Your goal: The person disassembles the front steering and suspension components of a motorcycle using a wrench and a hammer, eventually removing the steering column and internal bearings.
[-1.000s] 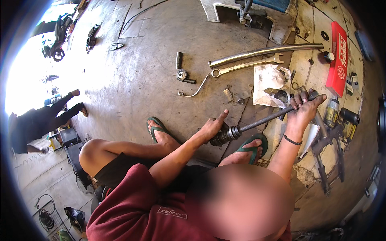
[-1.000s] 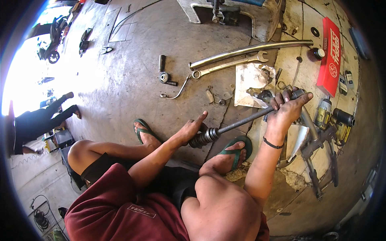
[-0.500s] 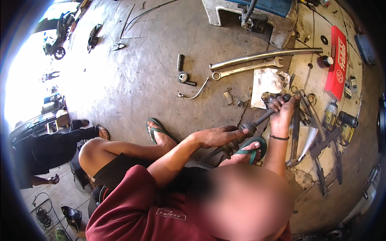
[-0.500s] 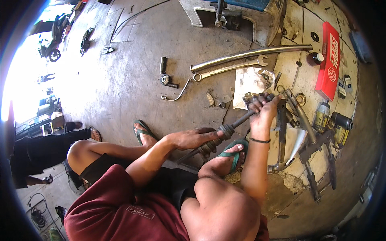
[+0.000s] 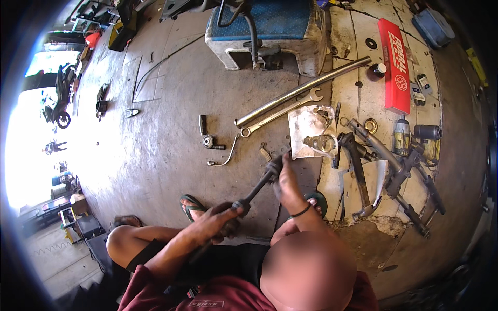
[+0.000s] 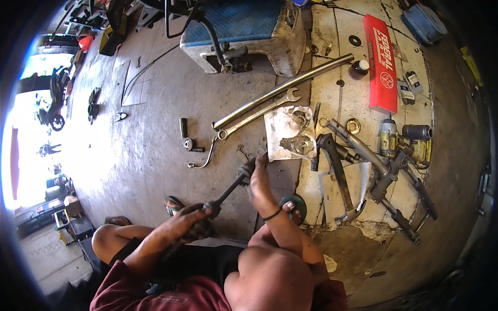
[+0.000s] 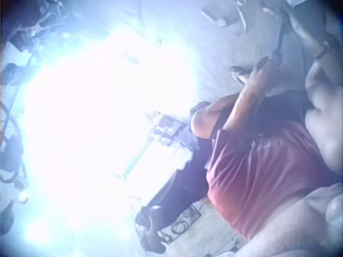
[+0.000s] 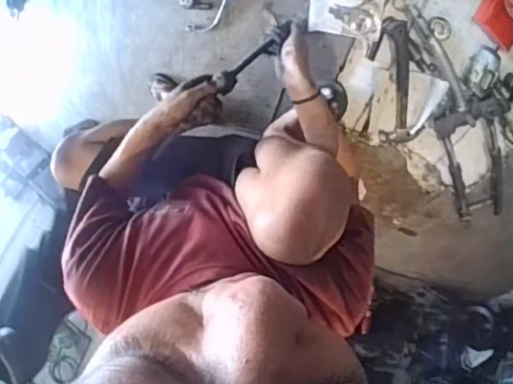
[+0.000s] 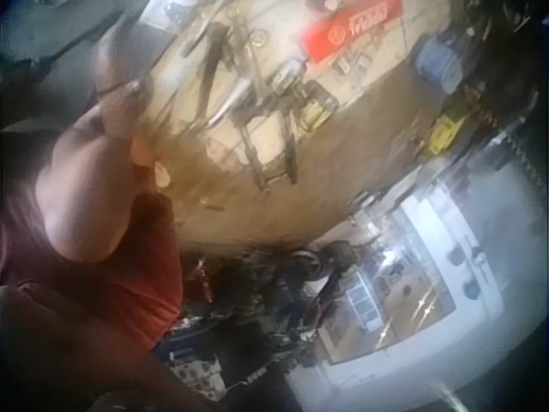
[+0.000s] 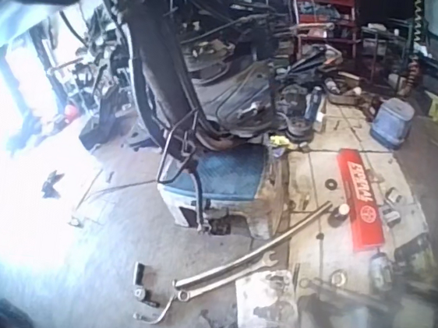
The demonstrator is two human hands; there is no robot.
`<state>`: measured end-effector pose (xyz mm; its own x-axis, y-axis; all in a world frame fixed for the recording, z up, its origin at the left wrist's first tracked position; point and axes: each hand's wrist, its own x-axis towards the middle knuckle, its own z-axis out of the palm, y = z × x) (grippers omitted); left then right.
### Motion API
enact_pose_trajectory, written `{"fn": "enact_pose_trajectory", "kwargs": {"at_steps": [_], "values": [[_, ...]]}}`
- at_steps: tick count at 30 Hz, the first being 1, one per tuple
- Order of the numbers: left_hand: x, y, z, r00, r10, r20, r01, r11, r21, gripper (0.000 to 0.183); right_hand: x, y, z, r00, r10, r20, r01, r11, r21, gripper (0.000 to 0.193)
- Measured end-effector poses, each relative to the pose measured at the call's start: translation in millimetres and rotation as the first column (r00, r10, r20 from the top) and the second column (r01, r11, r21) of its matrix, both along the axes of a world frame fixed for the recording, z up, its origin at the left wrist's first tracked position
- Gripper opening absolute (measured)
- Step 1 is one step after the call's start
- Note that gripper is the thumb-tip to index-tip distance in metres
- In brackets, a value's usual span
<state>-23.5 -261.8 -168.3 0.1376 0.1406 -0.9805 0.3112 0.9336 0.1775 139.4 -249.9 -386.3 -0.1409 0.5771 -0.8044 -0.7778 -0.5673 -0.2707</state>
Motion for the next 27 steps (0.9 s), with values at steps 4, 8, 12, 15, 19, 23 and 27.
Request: {"fn": "enact_pose_trajectory", "kwargs": {"at_steps": [4,8,12,15,19,23,27], "values": [[-8.6,-18.3,18.4,0.989,0.029,-0.145,-0.05,0.988,-0.143,0.036,-28.6,-28.1,10.9,0.98,0.192,-0.056,-0.198,0.973,-0.12,0.052],[-89.5,-64.8,-17.2,0.798,0.588,-0.132,-0.541,0.603,-0.586,0.032,-22.6,-21.8,68.2,0.588,0.801,0.112,-0.809,0.577,0.114,0.049],[-42.4,-9.5,-6.7,0.722,0.69,0.048,-0.507,0.575,-0.642,0.032,5.5,-55.1,45.2,0.292,0.561,0.775,-0.93,0.355,0.094,0.033],[-51.5,-7.2,4.8,0.857,0.498,-0.131,-0.513,0.802,-0.307,0.037,6.1,-45.7,53.3,0.321,0.049,0.946,-0.909,0.297,0.293,0.036],[-58.6,3.0,19.2,0.779,0.627,-0.013,-0.62,0.767,-0.165,0.04,23.2,-7.6,51.2,0.135,-0.13,0.982,-0.88,0.441,0.179,0.048],[-12.3,9.6,34.6,0.471,0.882,0.02,-0.862,0.456,0.221,0.048,45.9,14.9,30.7,-0.104,-0.15,0.983,-0.897,0.442,-0.027,0.043],[-45.9,-37.6,11.5,0.353,0.547,0.759,-0.935,0.226,0.272,0.067,46.0,21.9,8.4,-0.072,-0.215,0.974,-0.919,0.395,0.02,0.034]]}}
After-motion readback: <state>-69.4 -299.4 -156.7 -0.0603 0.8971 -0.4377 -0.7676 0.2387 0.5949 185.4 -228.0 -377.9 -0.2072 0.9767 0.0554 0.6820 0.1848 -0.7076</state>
